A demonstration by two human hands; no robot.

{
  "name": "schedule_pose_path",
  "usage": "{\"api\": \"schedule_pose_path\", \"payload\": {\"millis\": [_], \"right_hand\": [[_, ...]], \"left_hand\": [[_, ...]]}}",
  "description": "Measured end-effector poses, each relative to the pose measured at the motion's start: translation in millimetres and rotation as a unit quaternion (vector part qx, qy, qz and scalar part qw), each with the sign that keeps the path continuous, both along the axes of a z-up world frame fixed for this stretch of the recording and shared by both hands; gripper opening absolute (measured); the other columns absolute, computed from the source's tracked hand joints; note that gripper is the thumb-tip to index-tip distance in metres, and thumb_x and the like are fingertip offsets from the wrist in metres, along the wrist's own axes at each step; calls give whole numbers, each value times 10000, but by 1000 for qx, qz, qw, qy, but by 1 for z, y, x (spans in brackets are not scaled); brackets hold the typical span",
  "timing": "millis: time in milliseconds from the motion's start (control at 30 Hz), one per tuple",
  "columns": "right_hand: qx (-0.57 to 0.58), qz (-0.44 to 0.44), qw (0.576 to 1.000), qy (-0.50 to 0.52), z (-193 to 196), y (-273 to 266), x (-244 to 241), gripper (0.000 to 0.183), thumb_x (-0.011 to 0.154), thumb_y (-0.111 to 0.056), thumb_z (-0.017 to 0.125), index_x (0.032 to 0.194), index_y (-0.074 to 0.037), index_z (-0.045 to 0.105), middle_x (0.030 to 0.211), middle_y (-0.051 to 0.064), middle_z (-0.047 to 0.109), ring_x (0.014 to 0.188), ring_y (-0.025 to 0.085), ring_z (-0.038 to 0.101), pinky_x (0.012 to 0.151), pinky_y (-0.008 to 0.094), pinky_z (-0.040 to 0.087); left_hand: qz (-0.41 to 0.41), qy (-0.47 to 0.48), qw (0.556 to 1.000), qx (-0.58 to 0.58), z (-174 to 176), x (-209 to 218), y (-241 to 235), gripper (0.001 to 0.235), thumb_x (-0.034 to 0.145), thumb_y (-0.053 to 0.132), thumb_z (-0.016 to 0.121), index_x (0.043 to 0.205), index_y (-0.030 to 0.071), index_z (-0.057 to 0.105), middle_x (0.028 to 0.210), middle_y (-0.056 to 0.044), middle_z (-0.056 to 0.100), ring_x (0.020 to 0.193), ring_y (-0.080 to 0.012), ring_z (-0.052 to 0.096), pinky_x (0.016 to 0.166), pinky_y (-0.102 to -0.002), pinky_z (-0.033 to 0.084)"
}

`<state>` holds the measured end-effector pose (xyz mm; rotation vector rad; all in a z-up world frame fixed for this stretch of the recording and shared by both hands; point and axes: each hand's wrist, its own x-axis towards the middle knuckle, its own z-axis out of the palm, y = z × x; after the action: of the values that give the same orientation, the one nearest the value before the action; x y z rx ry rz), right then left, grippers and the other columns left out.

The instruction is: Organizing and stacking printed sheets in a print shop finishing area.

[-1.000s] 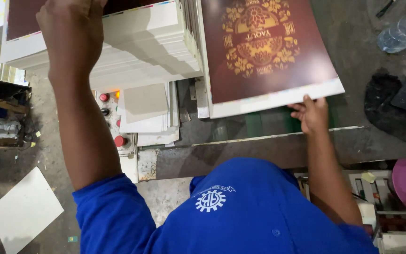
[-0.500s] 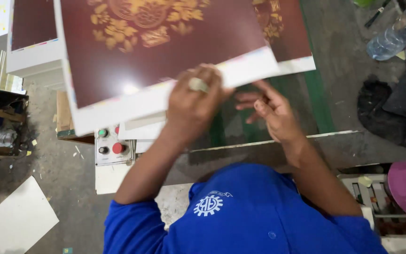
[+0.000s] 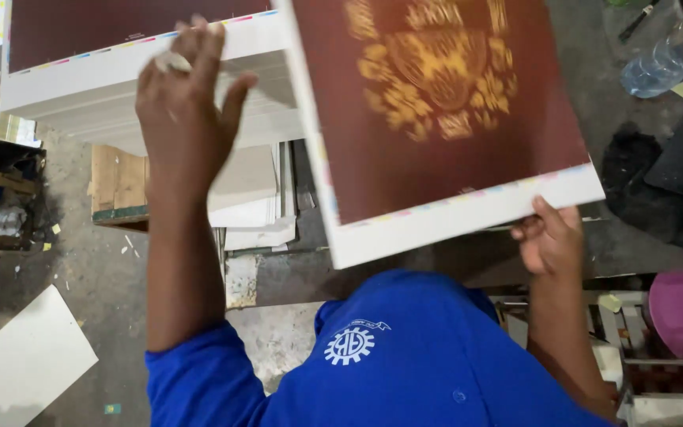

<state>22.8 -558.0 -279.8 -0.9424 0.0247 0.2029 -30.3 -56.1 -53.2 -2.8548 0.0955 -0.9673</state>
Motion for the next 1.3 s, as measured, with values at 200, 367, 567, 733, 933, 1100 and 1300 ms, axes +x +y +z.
{"api": "schedule_pose_path", "payload": {"millis": [200, 367, 567, 733, 933, 1100, 1300], "right_hand": [[-42, -47, 996, 70, -86, -76, -20, 307, 1048, -104, 649, 1331, -143, 537, 1000, 17, 646, 763, 129, 588, 579, 306, 470], [-122, -55, 986, 99, -115, -85, -26, 286, 1051, -105, 632, 1325, -130, 557, 1032, 44, 674, 790, 159, 638, 573, 328, 487], [-157, -22, 982, 104, -116, -45, -9, 308, 1060, -124, 596, 1356, -102, 513, 1074, 76, 686, 806, 180, 685, 549, 320, 526], [-198, -37, 976, 79, -119, -13, 40, 378, 1067, -129, 597, 1418, -68, 471, 1101, 108, 683, 823, 189, 678, 549, 318, 565], [-184, 25, 977, 101, -101, 6, 75, 387, 1102, -211, 561, 1427, -20, 478, 1127, 148, 706, 927, 242, 758, 613, 336, 586], [-239, 44, 962, 127, -77, 32, 62, 560, 1045, -174, 529, 1553, -88, 311, 1175, 186, 714, 959, 258, 747, 634, 360, 582], [-197, 145, 967, -66, 47, 110, 40, 529, 1049, -163, 599, 1539, -5, 481, 1215, 208, 721, 988, 272, 731, 688, 333, 564]], "left_hand": [[44, 6, 992, 115, -30, 35, 45, 869, 1090, 658, 616, 1473, -104, 447, 1528, -298, 536, 1365, -457, 602, 1105, -540, 434], [132, 251, 955, 83, 55, 36, 7, 770, 1069, 608, 543, 1515, -18, 498, 1215, -314, 666, 952, -381, 718, 736, -443, 575], [-79, 136, 985, 77, 59, 47, 57, 369, 921, 426, 784, 1095, 100, 778, 934, -64, 763, 743, -200, 709, 623, -357, 541], [-168, 121, 978, 18, 62, 36, 70, 199, 1069, 221, 801, 1025, 35, 744, 935, -85, 742, 843, -231, 710, 708, -375, 524], [-96, -66, 993, 23, 47, 28, 68, 119, 1059, -20, 657, 1004, 55, 731, 876, -87, 724, 794, -252, 698, 698, -400, 501], [11, -158, 979, 125, 21, 22, 61, 114, 1035, 109, 643, 946, 165, 685, 704, -41, 584, 708, -266, 592, 679, -470, 430], [-121, -87, 989, 8, 12, 4, -70, 211, 984, 243, 759, 826, 163, 645, 603, -37, 528, 572, -229, 548, 522, -418, 395]]}}
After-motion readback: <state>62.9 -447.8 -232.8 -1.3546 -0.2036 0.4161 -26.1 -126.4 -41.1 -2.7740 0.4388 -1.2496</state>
